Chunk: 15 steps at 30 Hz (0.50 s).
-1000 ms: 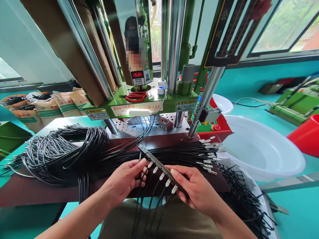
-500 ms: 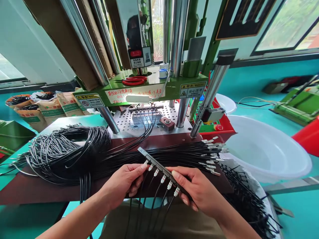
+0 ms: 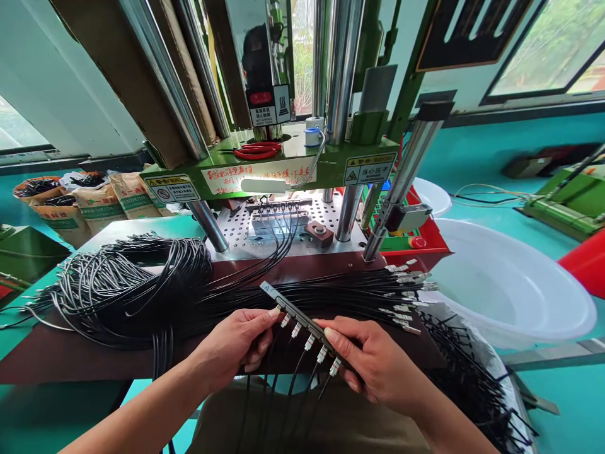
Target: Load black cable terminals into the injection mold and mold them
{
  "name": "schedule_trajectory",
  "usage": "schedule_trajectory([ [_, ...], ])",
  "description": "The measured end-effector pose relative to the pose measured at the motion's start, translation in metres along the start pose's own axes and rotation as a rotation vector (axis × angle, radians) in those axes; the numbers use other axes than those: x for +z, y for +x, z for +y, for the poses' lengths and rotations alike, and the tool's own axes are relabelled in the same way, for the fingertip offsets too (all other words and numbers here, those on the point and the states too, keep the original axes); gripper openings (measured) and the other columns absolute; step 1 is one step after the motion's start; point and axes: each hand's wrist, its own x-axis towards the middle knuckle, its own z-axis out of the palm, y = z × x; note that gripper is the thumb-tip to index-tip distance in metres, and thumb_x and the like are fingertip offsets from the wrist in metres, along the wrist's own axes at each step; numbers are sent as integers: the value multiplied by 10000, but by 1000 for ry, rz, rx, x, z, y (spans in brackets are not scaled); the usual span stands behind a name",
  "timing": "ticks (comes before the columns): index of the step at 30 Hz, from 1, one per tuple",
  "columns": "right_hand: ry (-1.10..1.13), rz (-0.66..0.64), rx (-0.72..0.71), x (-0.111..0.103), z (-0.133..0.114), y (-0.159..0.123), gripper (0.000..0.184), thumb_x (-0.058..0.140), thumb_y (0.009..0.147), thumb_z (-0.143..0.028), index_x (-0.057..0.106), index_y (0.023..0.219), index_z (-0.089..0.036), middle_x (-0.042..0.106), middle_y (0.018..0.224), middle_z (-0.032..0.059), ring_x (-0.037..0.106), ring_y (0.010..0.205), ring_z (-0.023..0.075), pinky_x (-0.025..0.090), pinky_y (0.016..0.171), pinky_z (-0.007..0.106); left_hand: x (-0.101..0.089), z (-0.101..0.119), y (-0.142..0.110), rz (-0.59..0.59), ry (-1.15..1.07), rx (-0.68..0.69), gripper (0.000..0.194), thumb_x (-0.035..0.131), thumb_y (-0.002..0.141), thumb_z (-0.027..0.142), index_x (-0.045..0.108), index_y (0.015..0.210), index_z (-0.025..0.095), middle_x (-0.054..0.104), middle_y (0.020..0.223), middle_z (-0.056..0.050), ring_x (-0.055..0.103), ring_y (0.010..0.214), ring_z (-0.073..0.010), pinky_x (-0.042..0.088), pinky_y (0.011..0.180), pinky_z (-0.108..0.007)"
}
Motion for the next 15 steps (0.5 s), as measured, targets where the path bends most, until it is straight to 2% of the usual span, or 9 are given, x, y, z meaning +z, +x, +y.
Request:
schedule_trajectory([
  [3, -20, -9, -19, 0, -2, 1, 471, 500, 893, -503, 589, 1252, -211, 531, 716, -2, 443, 437, 51, 319, 336, 162, 0, -1, 3, -13, 5, -17, 415, 576, 778, 534, 462, 601, 175, 419, 480, 62, 291, 350, -45, 201, 337, -188],
  [5, -3, -23, 13, -1, -3, 1, 520, 555, 862, -501, 561, 1279, -191, 522, 636, -19, 430, 417, 59, 302, 329, 164, -1, 2, 0, -12, 38, -13, 411, 579, 766, 548, 511, 631, 166, 464, 520, 48, 365, 387, -59, 285, 377, -198],
  [7, 29, -51, 41, -3, -4, 2, 597, 646, 799, -483, 531, 1300, -180, 548, 641, -21, 424, 396, 59, 306, 325, 173, -6, 12, -10, 29, 177, 69, 396, 600, 752, 540, 584, 685, 149, 543, 599, 20, 480, 495, -90, 388, 480, -220],
  [9, 23, -71, 46, -8, -7, 4, 614, 701, 753, -463, 552, 1269, -167, 588, 706, -3, 462, 417, 68, 370, 363, 197, -14, 28, -26, 119, 373, 192, 379, 614, 751, 518, 645, 748, 140, 613, 688, -5, 551, 619, -127, 436, 583, -238],
  [12, -111, -101, 27, -17, -16, 7, 497, 683, 769, -467, 638, 1155, -157, 619, 739, 17, 559, 559, 120, 457, 502, 236, -32, 62, -43, 242, 537, 328, 379, 584, 785, 509, 678, 827, 144, 661, 757, -29, 597, 711, -162, 471, 671, -268],
  [15, -311, -200, -90, -20, -30, 15, 373, 639, 811, -461, 697, 1062, -191, 646, 841, 32, 594, 732, 156, 465, 642, 246, -49, 93, -29, 284, 553, 447, 341, 615, 780, 474, 676, 848, 145, 679, 814, -42, 620, 801, -174, 479, 778, -294],
])
